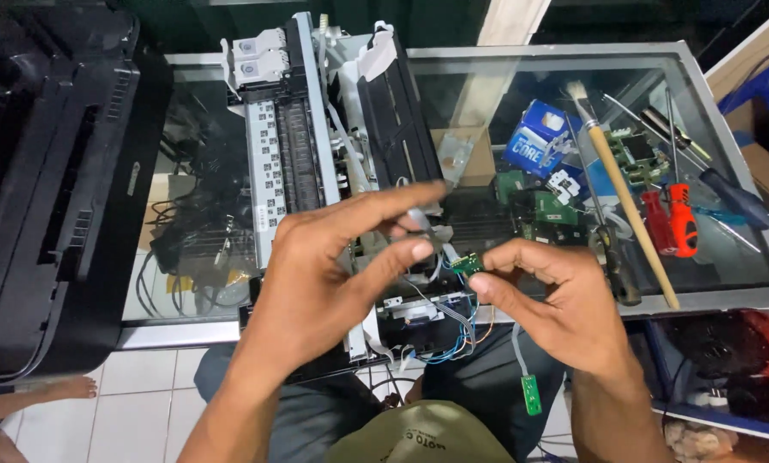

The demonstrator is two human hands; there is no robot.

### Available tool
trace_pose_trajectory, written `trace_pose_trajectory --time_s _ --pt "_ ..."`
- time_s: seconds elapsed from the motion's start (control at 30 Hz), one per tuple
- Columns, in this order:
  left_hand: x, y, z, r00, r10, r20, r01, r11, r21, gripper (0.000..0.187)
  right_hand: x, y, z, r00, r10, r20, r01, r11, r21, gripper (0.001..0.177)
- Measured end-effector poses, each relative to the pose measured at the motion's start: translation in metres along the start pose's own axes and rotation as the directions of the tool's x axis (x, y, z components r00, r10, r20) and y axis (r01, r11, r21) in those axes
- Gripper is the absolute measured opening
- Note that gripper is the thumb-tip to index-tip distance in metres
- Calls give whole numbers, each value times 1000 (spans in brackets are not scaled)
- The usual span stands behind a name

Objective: The person works on the internal mechanism of a disassembled printer, using a white cloth to wipe components and a screwdriver to adjust parts. They handle wires and a small green circuit board, placing the board onto the printer's internal assembly.

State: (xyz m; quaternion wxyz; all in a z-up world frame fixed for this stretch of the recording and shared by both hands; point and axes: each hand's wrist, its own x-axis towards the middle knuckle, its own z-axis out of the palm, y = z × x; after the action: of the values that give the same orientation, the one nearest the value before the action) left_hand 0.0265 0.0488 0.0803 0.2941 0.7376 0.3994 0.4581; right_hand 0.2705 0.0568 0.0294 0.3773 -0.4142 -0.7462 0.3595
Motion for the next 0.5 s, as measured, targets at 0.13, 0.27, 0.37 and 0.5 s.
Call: trace_pose_trajectory --time_s 0.13,0.27,0.37,0.5 --pt "11 -17 -6 996 80 32 -80 997 7 20 5 3 0 999 -8 34 8 1000 2 12" --pt "23 -30 -10 971 217 101 -232 959 164 25 11 4 2 997 18 80 -21 999 38 17" --pt "26 -41 -13 972 199 129 -220 958 181 24 14 3 3 997 44 69 -48 998 51 19" --pt "30 -52 -13 967 225 118 -246 948 204 18 16 8 3 996 57 73 -61 997 56 21"
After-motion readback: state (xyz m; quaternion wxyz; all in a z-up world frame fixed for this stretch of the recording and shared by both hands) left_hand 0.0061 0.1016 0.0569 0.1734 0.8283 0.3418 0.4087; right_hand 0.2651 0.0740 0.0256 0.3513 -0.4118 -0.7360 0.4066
